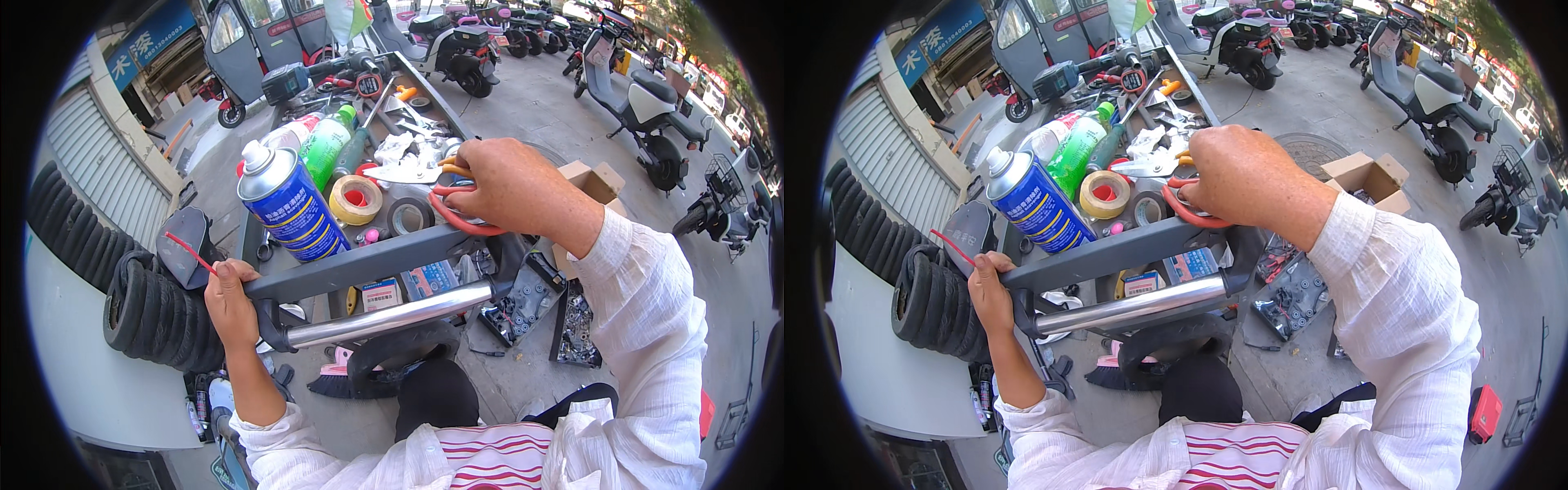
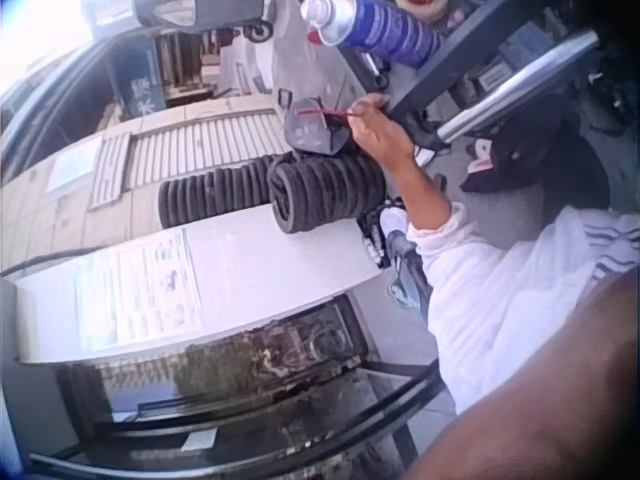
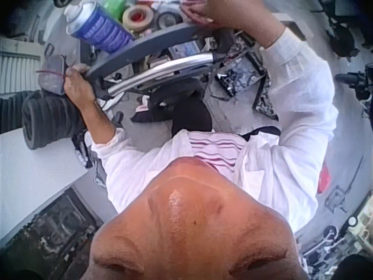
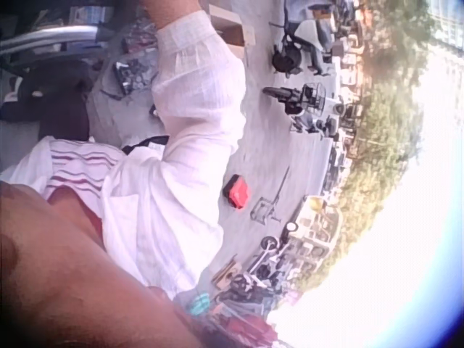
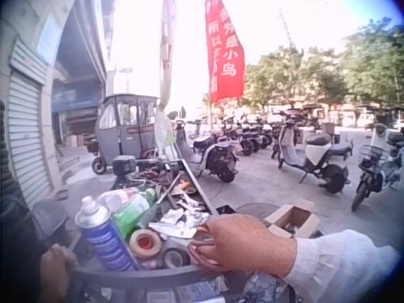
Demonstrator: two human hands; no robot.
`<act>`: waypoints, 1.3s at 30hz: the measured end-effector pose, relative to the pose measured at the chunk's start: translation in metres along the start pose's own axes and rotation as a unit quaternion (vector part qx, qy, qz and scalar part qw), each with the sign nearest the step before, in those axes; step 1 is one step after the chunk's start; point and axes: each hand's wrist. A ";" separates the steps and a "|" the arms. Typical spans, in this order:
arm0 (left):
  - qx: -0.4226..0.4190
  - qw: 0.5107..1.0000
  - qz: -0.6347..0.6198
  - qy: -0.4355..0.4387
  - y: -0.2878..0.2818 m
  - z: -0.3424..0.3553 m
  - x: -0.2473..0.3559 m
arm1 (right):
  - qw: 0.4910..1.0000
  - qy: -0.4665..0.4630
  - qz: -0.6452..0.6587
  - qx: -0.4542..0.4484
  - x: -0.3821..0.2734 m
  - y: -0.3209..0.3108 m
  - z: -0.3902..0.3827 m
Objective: The person tests a battery with a multimeter while sitting on the floor, then moves outside to cut and strip wires using shears. The person handles a multimeter, battery, wires, and shears throughout the task.
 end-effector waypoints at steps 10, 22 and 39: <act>0.117 0.985 0.035 0.118 0.021 -0.053 0.073 | 0.944 -0.018 0.298 0.142 0.011 0.021 -0.127; -0.393 0.914 -0.059 -0.084 0.138 -0.201 0.148 | 0.955 0.023 0.295 -0.024 -0.030 0.126 -0.297; -0.368 0.930 -0.001 0.007 0.188 -0.263 0.187 | 0.906 0.172 0.387 -0.010 -0.037 0.175 -0.401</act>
Point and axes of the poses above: each hand's wrist, its own z-axis towards the middle knuckle, its own y-axis out of the palm, x = y × z, and after that the axes turned 9 degrees about -x, right-handed
